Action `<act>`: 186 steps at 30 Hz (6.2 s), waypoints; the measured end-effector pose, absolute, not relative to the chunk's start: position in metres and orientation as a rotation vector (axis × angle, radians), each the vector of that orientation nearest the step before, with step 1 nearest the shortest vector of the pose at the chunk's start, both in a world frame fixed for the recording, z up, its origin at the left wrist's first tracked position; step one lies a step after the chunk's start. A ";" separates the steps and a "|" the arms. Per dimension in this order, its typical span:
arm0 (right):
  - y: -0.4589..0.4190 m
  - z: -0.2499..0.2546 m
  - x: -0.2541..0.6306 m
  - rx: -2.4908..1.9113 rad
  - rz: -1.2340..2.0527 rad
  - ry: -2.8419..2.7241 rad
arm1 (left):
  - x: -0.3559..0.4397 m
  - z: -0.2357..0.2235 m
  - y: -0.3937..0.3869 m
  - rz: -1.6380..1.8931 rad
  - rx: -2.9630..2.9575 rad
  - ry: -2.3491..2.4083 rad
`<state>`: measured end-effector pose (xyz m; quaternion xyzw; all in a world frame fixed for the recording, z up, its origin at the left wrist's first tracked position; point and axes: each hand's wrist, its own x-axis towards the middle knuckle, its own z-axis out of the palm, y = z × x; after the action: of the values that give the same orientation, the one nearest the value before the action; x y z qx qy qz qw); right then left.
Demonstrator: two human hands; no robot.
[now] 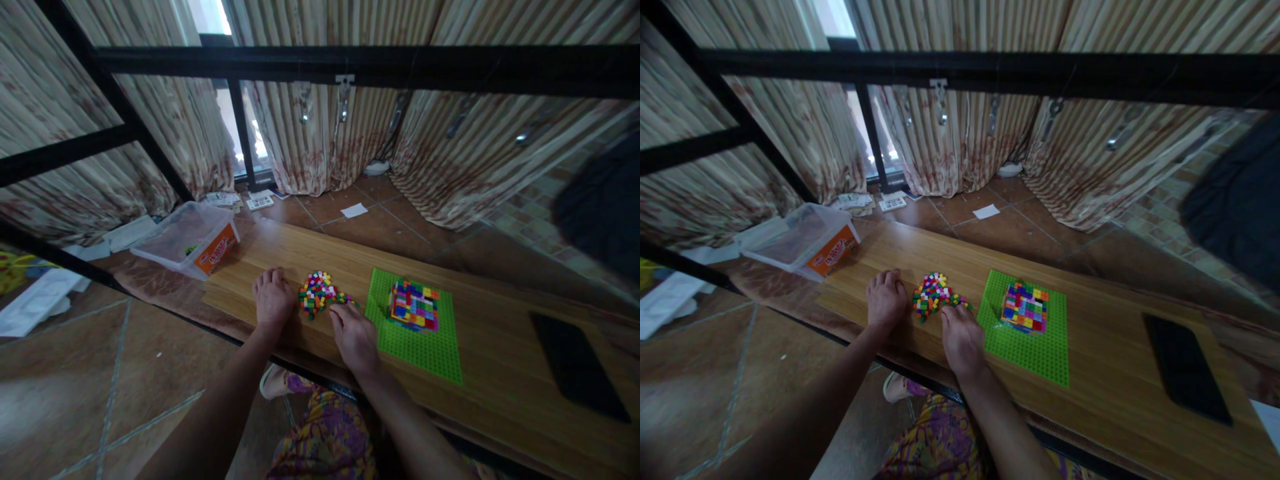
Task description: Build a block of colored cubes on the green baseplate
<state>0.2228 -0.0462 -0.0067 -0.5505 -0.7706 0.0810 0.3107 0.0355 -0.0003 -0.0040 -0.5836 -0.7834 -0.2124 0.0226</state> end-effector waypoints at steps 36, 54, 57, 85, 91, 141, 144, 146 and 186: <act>-0.037 -0.011 0.192 -1.294 0.278 -2.192 | 0.035 -0.008 0.000 -0.681 -1.792 -2.371; -0.029 0.004 0.196 -1.437 0.136 -2.468 | 0.033 -0.008 0.002 -0.688 -1.786 -2.351; -0.030 0.007 0.195 -1.439 0.129 -2.480 | 0.032 -0.008 0.002 -0.691 -1.790 -2.348; -0.041 0.032 0.378 -1.362 0.830 -0.804 | 0.032 0.000 0.004 -0.580 -1.811 -2.351; -0.044 0.026 0.379 -1.231 1.038 -0.555 | 0.033 0.003 0.004 -0.536 -1.809 -2.364; -0.011 0.030 0.368 -1.629 0.291 -1.584 | 0.032 -0.001 0.004 -0.617 -1.816 -2.355; -0.012 0.029 0.367 -1.642 0.267 -1.589 | 0.032 -0.002 0.004 -0.612 -1.808 -2.356; -0.011 0.028 0.366 -1.651 0.258 -1.591 | 0.032 -0.001 0.004 -0.610 -1.808 -2.353; -0.021 0.022 0.361 -1.599 -0.197 -1.921 | 0.033 -0.006 0.004 -0.644 -1.799 -2.366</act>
<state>0.3606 -0.0206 0.0220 -0.6058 -0.7281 -0.0748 0.3118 0.0330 0.0037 -0.0056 -0.5909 -0.7769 -0.2115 0.0500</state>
